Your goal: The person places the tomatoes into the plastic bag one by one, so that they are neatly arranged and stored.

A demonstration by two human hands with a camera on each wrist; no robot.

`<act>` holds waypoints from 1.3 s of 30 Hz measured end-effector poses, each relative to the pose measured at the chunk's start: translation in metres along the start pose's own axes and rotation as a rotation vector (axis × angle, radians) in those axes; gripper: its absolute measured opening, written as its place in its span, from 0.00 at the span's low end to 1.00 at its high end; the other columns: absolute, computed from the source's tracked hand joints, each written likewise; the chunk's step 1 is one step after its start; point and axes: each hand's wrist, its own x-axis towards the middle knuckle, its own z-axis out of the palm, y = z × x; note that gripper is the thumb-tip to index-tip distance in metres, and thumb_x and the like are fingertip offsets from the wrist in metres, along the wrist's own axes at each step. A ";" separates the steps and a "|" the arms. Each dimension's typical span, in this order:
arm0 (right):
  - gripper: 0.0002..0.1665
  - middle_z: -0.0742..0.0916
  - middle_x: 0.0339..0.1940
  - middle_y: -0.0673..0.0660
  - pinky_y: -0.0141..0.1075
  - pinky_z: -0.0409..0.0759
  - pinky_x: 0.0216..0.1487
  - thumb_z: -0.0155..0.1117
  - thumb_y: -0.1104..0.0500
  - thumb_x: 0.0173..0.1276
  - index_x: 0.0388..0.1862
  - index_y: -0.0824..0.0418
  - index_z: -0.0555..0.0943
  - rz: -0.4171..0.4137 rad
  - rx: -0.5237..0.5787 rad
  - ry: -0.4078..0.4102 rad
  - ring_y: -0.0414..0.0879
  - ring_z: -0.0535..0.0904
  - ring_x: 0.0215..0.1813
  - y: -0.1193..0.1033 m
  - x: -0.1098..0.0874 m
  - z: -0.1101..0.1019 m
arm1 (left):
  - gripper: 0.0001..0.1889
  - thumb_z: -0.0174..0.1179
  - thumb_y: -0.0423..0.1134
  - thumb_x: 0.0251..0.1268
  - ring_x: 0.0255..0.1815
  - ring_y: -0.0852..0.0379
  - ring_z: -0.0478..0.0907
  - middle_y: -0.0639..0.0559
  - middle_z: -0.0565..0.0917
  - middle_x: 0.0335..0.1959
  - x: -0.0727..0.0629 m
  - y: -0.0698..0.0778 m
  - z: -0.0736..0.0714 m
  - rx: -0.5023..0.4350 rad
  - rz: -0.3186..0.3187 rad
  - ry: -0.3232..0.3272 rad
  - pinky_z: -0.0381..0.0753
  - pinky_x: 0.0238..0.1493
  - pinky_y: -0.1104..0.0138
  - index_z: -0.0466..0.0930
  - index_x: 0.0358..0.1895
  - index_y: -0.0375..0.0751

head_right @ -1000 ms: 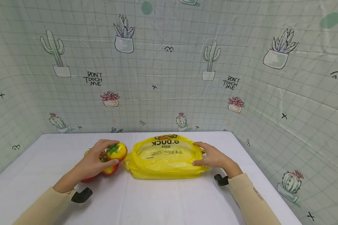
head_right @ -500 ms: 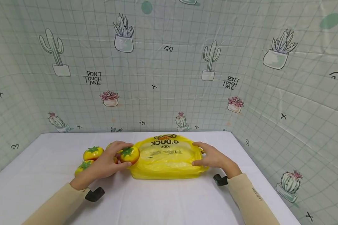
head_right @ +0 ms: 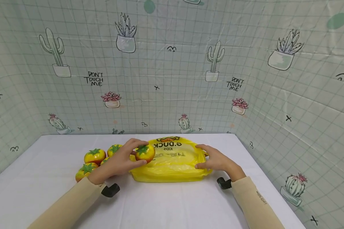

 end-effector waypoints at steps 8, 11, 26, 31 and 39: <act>0.50 0.67 0.72 0.60 0.58 0.67 0.62 0.72 0.43 0.54 0.72 0.55 0.62 0.005 -0.008 0.002 0.63 0.68 0.65 -0.003 -0.001 0.000 | 0.30 0.68 0.44 0.57 0.55 0.54 0.71 0.50 0.68 0.59 0.023 0.012 0.012 -0.012 -0.085 -0.073 0.77 0.53 0.60 0.70 0.65 0.51; 0.50 0.66 0.72 0.60 0.58 0.67 0.62 0.72 0.43 0.54 0.73 0.55 0.62 0.008 -0.009 0.000 0.63 0.68 0.65 -0.002 -0.001 0.000 | 0.30 0.68 0.43 0.57 0.54 0.53 0.70 0.49 0.68 0.59 0.033 0.014 0.016 -0.022 -0.100 -0.110 0.77 0.53 0.60 0.70 0.64 0.52; 0.50 0.67 0.72 0.60 0.57 0.68 0.62 0.72 0.44 0.55 0.73 0.56 0.62 -0.002 0.019 -0.024 0.61 0.66 0.67 -0.003 0.000 -0.002 | 0.31 0.70 0.43 0.55 0.54 0.54 0.69 0.49 0.69 0.61 0.083 0.023 0.032 0.052 -0.062 -0.253 0.75 0.54 0.64 0.71 0.64 0.49; 0.49 0.67 0.72 0.59 0.56 0.68 0.62 0.71 0.44 0.56 0.73 0.55 0.61 -0.013 0.016 -0.022 0.60 0.66 0.67 -0.003 -0.001 -0.004 | 0.28 0.70 0.42 0.55 0.53 0.55 0.68 0.52 0.72 0.58 0.100 0.023 0.040 0.033 -0.058 -0.246 0.74 0.54 0.65 0.73 0.61 0.49; 0.49 0.67 0.72 0.59 0.56 0.68 0.62 0.71 0.44 0.56 0.73 0.55 0.61 -0.019 0.027 -0.026 0.60 0.67 0.67 -0.002 -0.001 -0.004 | 0.31 0.71 0.42 0.54 0.56 0.55 0.69 0.52 0.72 0.60 0.117 0.024 0.063 0.004 -0.095 -0.262 0.72 0.58 0.65 0.73 0.62 0.46</act>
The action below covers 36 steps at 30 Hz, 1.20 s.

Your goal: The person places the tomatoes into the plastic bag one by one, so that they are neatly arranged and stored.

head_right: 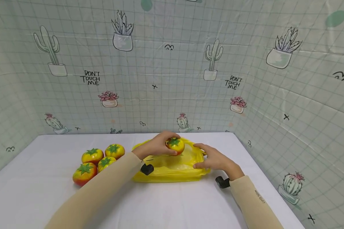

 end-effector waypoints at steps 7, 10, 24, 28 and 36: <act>0.49 0.67 0.71 0.58 0.57 0.68 0.62 0.71 0.44 0.56 0.73 0.54 0.61 0.004 0.008 -0.007 0.60 0.67 0.66 0.000 0.002 0.001 | 0.29 0.71 0.41 0.54 0.53 0.56 0.70 0.53 0.73 0.58 0.012 0.004 0.011 -0.002 -0.057 -0.033 0.73 0.56 0.66 0.73 0.61 0.48; 0.49 0.67 0.71 0.57 0.57 0.68 0.62 0.71 0.44 0.56 0.73 0.53 0.61 0.010 0.012 -0.010 0.60 0.67 0.66 0.001 0.002 0.002 | 0.29 0.71 0.40 0.54 0.52 0.56 0.71 0.52 0.73 0.58 0.016 0.005 0.014 0.002 -0.076 -0.048 0.74 0.56 0.66 0.74 0.61 0.49; 0.50 0.69 0.70 0.57 0.57 0.68 0.62 0.72 0.42 0.54 0.72 0.51 0.62 0.022 -0.016 -0.009 0.59 0.68 0.66 -0.002 0.003 0.006 | 0.30 0.73 0.42 0.51 0.53 0.57 0.71 0.55 0.75 0.58 0.026 -0.005 0.033 0.017 -0.113 -0.053 0.71 0.60 0.62 0.76 0.60 0.52; 0.50 0.69 0.70 0.57 0.57 0.67 0.62 0.72 0.43 0.53 0.72 0.52 0.62 0.030 -0.017 -0.005 0.59 0.68 0.65 -0.003 0.003 0.005 | 0.30 0.73 0.42 0.51 0.54 0.58 0.71 0.57 0.75 0.58 0.029 -0.004 0.037 0.021 -0.118 -0.041 0.70 0.60 0.63 0.76 0.60 0.52; 0.49 0.68 0.71 0.57 0.58 0.67 0.62 0.72 0.43 0.54 0.72 0.51 0.62 0.030 -0.027 -0.002 0.59 0.67 0.67 0.000 0.003 0.005 | 0.30 0.72 0.44 0.52 0.57 0.57 0.68 0.54 0.71 0.60 0.031 0.001 0.039 0.096 -0.134 -0.044 0.67 0.63 0.61 0.75 0.61 0.53</act>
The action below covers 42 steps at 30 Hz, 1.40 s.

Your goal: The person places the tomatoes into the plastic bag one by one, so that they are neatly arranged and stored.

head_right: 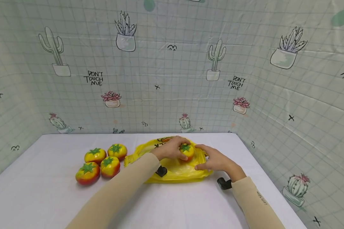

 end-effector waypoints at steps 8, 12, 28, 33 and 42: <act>0.49 0.69 0.70 0.57 0.58 0.68 0.61 0.72 0.43 0.54 0.72 0.52 0.62 -0.013 0.000 0.006 0.59 0.67 0.67 -0.001 -0.002 0.000 | 0.30 0.71 0.44 0.54 0.59 0.56 0.67 0.54 0.70 0.62 0.001 0.002 0.001 0.045 -0.012 -0.005 0.66 0.65 0.61 0.74 0.63 0.53; 0.49 0.69 0.70 0.57 0.57 0.69 0.61 0.72 0.44 0.54 0.72 0.52 0.62 -0.021 -0.002 0.007 0.59 0.67 0.67 -0.001 -0.001 0.000 | 0.29 0.70 0.46 0.54 0.55 0.57 0.67 0.54 0.69 0.59 -0.001 0.003 0.000 0.050 -0.028 -0.005 0.68 0.63 0.60 0.74 0.62 0.56; 0.49 0.68 0.70 0.57 0.58 0.68 0.61 0.72 0.43 0.54 0.72 0.53 0.62 -0.011 0.016 -0.004 0.59 0.67 0.67 0.001 0.000 0.000 | 0.31 0.68 0.47 0.57 0.57 0.53 0.67 0.47 0.68 0.60 -0.030 0.006 -0.034 0.031 0.018 0.005 0.70 0.61 0.57 0.71 0.65 0.53; 0.50 0.68 0.71 0.58 0.59 0.68 0.61 0.72 0.42 0.54 0.72 0.53 0.62 0.007 0.020 -0.017 0.59 0.67 0.66 0.000 0.001 0.002 | 0.28 0.68 0.47 0.58 0.57 0.53 0.69 0.49 0.68 0.60 -0.048 0.006 -0.041 0.008 0.065 0.025 0.71 0.59 0.59 0.73 0.64 0.53; 0.49 0.68 0.71 0.58 0.58 0.68 0.61 0.72 0.44 0.55 0.72 0.54 0.62 -0.008 0.007 -0.003 0.59 0.67 0.67 0.001 0.000 0.001 | 0.26 0.67 0.46 0.59 0.50 0.57 0.71 0.52 0.71 0.56 -0.089 0.011 -0.040 0.035 0.214 0.096 0.76 0.49 0.68 0.74 0.62 0.51</act>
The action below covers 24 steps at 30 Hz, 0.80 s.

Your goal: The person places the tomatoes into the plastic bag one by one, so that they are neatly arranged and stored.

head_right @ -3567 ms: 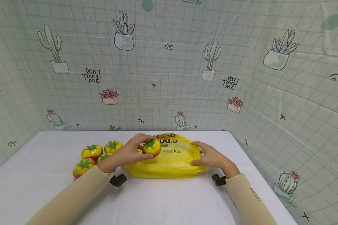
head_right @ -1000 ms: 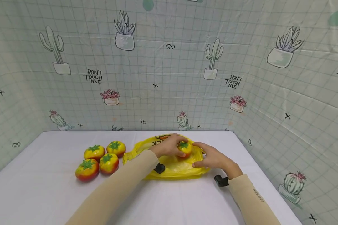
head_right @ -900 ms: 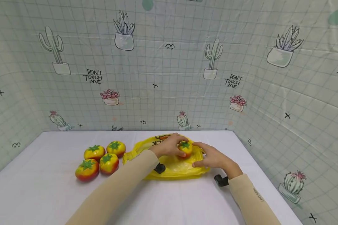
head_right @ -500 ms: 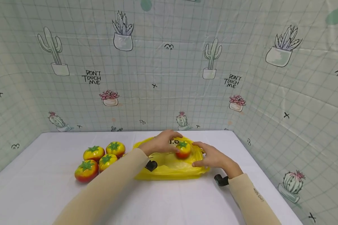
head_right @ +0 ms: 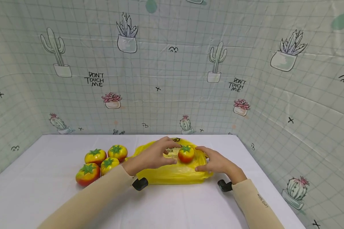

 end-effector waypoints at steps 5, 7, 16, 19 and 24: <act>0.49 0.68 0.71 0.58 0.57 0.69 0.61 0.72 0.44 0.55 0.72 0.54 0.62 0.000 -0.010 0.004 0.59 0.67 0.67 0.000 0.000 0.001 | 0.26 0.67 0.45 0.59 0.54 0.55 0.72 0.53 0.70 0.58 -0.022 0.000 0.005 -0.039 0.004 0.010 0.77 0.50 0.69 0.74 0.62 0.53; 0.49 0.68 0.71 0.59 0.57 0.69 0.61 0.72 0.44 0.55 0.72 0.54 0.62 -0.003 -0.012 0.005 0.59 0.67 0.67 0.000 0.001 0.001 | 0.26 0.67 0.46 0.59 0.53 0.56 0.72 0.54 0.71 0.56 -0.030 -0.002 0.007 -0.022 0.000 0.012 0.76 0.52 0.68 0.74 0.62 0.54; 0.49 0.68 0.71 0.59 0.57 0.68 0.61 0.72 0.44 0.55 0.72 0.55 0.62 0.002 -0.020 0.007 0.59 0.67 0.66 -0.002 0.002 0.001 | 0.24 0.67 0.45 0.59 0.50 0.59 0.71 0.59 0.71 0.50 -0.071 -0.007 0.001 0.003 0.006 0.061 0.75 0.54 0.65 0.75 0.60 0.52; 0.49 0.68 0.71 0.58 0.57 0.69 0.61 0.71 0.44 0.55 0.72 0.54 0.62 0.003 -0.028 0.008 0.59 0.67 0.66 -0.002 0.001 0.001 | 0.24 0.67 0.44 0.59 0.49 0.58 0.71 0.59 0.72 0.50 -0.083 -0.011 -0.003 0.008 0.004 0.080 0.75 0.52 0.65 0.75 0.59 0.52; 0.49 0.68 0.71 0.59 0.57 0.69 0.60 0.71 0.43 0.55 0.72 0.54 0.61 0.004 -0.027 0.001 0.59 0.67 0.66 -0.002 0.001 0.002 | 0.23 0.68 0.43 0.58 0.50 0.57 0.71 0.56 0.73 0.51 -0.105 -0.021 -0.009 0.035 0.005 0.111 0.75 0.53 0.63 0.76 0.58 0.51</act>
